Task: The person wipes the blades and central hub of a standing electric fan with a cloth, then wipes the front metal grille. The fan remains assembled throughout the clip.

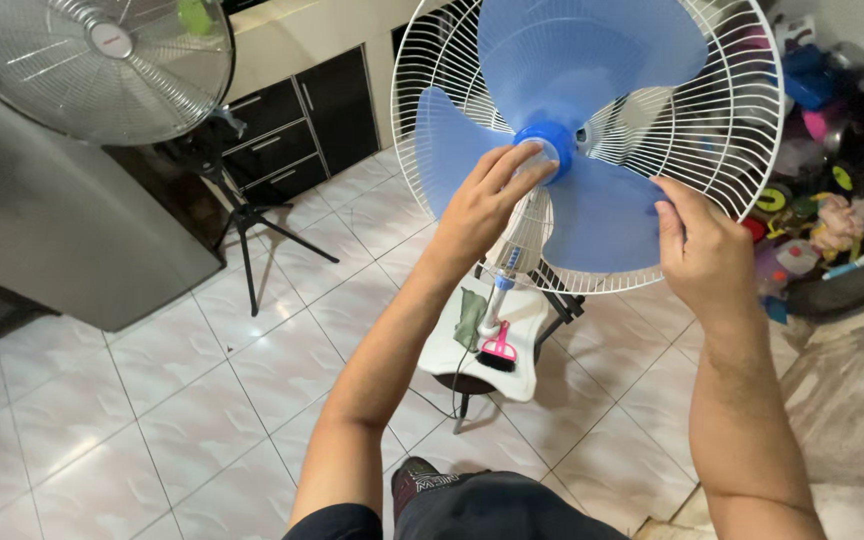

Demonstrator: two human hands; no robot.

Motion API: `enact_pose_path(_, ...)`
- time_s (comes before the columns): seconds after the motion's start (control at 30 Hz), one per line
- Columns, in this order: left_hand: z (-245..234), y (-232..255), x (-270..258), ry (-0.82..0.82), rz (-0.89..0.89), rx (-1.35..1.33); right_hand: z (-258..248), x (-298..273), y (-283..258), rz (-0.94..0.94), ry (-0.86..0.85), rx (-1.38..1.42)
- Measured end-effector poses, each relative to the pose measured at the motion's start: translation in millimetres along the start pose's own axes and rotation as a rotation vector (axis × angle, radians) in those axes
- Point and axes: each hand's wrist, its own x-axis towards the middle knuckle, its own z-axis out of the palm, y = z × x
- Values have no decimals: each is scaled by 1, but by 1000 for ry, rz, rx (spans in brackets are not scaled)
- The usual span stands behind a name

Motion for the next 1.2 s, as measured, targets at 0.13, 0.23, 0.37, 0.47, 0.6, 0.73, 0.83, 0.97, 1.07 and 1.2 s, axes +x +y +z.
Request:
enact_pose_path(0.13, 2, 12, 3, 65, -217, -46, 2, -3, 6, -6, -14, 14)
enact_pose_path(0.23, 11, 21, 17, 25, -465, 54, 0, -3, 10, -28, -26, 26)
enact_pose_path(0.37, 18, 21, 27, -126, -601, 216, -4, -4, 14, -51, -35, -10)
enact_pose_path(0.47, 20, 20, 22, -45, -470, 204, -4, -5, 17, -69, -24, -5)
enact_pose_path(0.6, 11, 14, 13, -31, -148, 145, -4, -4, 19, -59, -20, -23)
enact_pose_path(0.73, 1, 2, 10, -93, 80, 146, -2, -3, 19, -53, -24, -2)
enact_pose_path(0.83, 6, 0, 14, -97, 175, 131, -3, -4, 20, -45, -16, 21)
enact_pose_path(0.97, 15, 1, 13, -16, -10, -46, -2, -3, 21, -50, -20, 29)
enact_pose_path(1.07, 20, 3, 6, 58, -190, -140, -2, -3, 23, -45, -22, 25)
enact_pose_path(1.2, 16, 2, 2, -38, -150, -136, 0, -5, 27, -20, -24, 27)
